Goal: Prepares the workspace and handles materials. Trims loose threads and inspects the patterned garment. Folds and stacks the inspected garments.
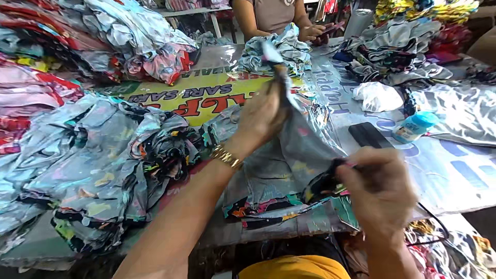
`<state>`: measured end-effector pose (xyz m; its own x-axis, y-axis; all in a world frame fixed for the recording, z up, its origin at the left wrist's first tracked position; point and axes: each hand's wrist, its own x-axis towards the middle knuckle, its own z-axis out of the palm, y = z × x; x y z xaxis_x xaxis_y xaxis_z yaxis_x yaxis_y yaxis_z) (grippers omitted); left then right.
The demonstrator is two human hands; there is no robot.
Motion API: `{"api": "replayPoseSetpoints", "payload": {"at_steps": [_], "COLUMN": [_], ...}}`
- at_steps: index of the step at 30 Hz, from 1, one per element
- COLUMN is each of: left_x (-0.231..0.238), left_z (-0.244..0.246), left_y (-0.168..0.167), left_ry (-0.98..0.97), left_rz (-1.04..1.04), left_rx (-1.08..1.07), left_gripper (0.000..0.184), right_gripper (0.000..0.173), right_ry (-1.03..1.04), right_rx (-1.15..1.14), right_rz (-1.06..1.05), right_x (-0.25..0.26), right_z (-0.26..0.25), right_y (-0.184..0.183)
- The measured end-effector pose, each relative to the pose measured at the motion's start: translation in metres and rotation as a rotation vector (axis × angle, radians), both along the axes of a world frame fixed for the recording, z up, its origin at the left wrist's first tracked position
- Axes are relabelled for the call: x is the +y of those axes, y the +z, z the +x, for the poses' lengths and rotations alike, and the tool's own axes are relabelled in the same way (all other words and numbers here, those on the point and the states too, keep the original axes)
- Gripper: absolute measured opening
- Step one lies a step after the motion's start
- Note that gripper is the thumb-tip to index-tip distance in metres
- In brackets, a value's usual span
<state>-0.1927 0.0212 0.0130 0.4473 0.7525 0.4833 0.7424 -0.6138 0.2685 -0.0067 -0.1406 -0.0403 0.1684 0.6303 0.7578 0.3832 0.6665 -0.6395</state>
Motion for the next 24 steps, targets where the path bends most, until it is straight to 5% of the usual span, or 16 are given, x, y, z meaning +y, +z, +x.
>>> {"api": "replayPoseSetpoints", "payload": {"at_steps": [4, 7, 11, 17, 21, 24], "left_x": [0.019, 0.037, 0.015, -0.115, -0.158, -0.174], "left_z": [0.059, 0.071, 0.020, -0.093, -0.116, -0.110], "left_y": [-0.053, -0.092, -0.024, -0.011, -0.072, -0.096], "left_ry": [-0.167, -0.345, -0.599, -0.037, 0.059, 0.171], "left_rz": [-0.013, -0.134, -0.598, -0.360, -0.282, -0.199], "left_rx": [0.117, 0.135, -0.311, -0.132, -0.084, -0.152], "left_gripper": [0.056, 0.054, 0.031, 0.013, 0.038, 0.028], "right_gripper": [0.016, 0.014, 0.011, 0.020, 0.017, 0.018], "right_ry": [-0.169, 0.015, 0.285, 0.496, 0.693, 0.720], "right_rx": [0.041, -0.087, -0.359, -0.209, -0.030, -0.007], "right_rz": [-0.014, -0.055, -0.086, -0.336, -0.340, -0.374], "right_x": [-0.008, -0.016, 0.001, 0.009, 0.015, 0.016], "right_z": [0.018, -0.002, -0.033, -0.051, -0.059, -0.064], "right_y": [0.003, 0.003, -0.011, -0.017, -0.016, -0.014]}}
